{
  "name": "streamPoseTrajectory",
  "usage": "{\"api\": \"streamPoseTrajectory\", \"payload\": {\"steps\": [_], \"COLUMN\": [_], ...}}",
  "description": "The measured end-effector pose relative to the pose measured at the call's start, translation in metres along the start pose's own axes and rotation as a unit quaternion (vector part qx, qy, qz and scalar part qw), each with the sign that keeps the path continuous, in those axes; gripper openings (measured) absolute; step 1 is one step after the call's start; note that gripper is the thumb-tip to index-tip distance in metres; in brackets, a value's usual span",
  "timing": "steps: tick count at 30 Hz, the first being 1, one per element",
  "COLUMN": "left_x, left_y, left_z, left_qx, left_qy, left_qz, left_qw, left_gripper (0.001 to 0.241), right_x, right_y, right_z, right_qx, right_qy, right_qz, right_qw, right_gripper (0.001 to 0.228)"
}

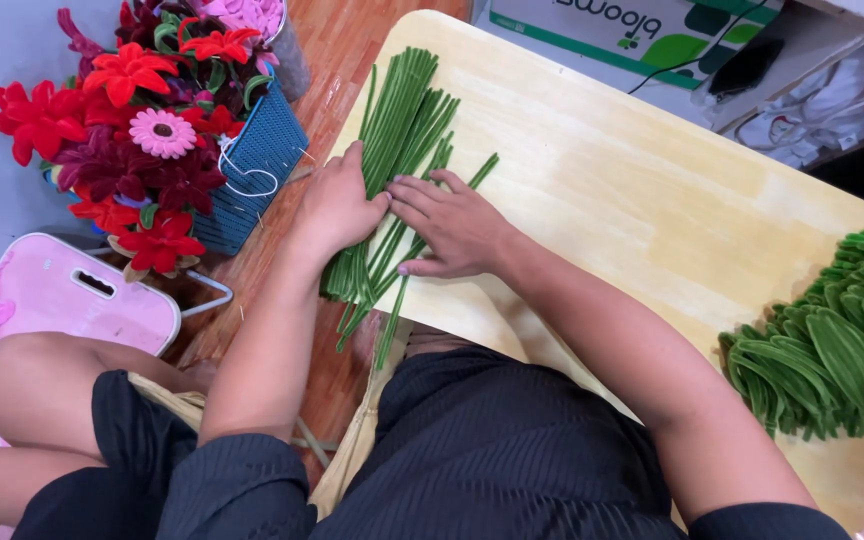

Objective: The person sits at a low table and wraps green material around thin green stems by hand. They repeatedly pick up a stem, wrap it, and place the finished item into a pile on the right side of the table.

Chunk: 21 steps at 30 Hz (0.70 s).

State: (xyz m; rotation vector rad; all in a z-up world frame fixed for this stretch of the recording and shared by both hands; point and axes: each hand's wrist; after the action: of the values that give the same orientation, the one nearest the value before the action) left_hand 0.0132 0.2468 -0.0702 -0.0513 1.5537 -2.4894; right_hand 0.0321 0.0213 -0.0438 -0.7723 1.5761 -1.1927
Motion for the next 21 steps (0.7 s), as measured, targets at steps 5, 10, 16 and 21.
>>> {"api": "streamPoseTrajectory", "payload": {"steps": [5,10,16,21], "left_x": [0.000,-0.001,-0.010,0.014], "left_y": [-0.034,-0.033,-0.040,-0.069], "left_z": [0.048,0.080,0.079,0.078], "left_qx": [0.096,0.301,0.315,0.184], "left_qy": [-0.003,-0.054,0.004,0.028], "left_qz": [-0.073,-0.125,-0.055,-0.057], "left_qw": [0.993,0.944,0.947,0.981], "left_gripper": [0.078,0.077,0.072,0.082], "right_x": [0.020,0.064,0.084,0.089], "right_y": [-0.003,-0.006,-0.013,0.008], "right_z": [0.020,0.048,0.064,0.065], "right_qx": [0.018,0.050,0.036,0.018], "right_qy": [0.012,0.006,0.041,0.005], "right_qz": [0.035,0.105,0.118,0.154], "right_qw": [0.999,0.993,0.992,0.988], "right_gripper": [0.089,0.081,0.068,0.021]}}
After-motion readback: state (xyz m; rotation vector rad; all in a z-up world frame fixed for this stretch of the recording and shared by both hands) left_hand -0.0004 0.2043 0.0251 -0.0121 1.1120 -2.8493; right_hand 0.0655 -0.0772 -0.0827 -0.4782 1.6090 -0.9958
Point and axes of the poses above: each hand's wrist, its own x-axis away from the middle knuckle, its own y-axis out of the palm, z = x × y, and after that the axes turned 14 degrees about z, right-handed
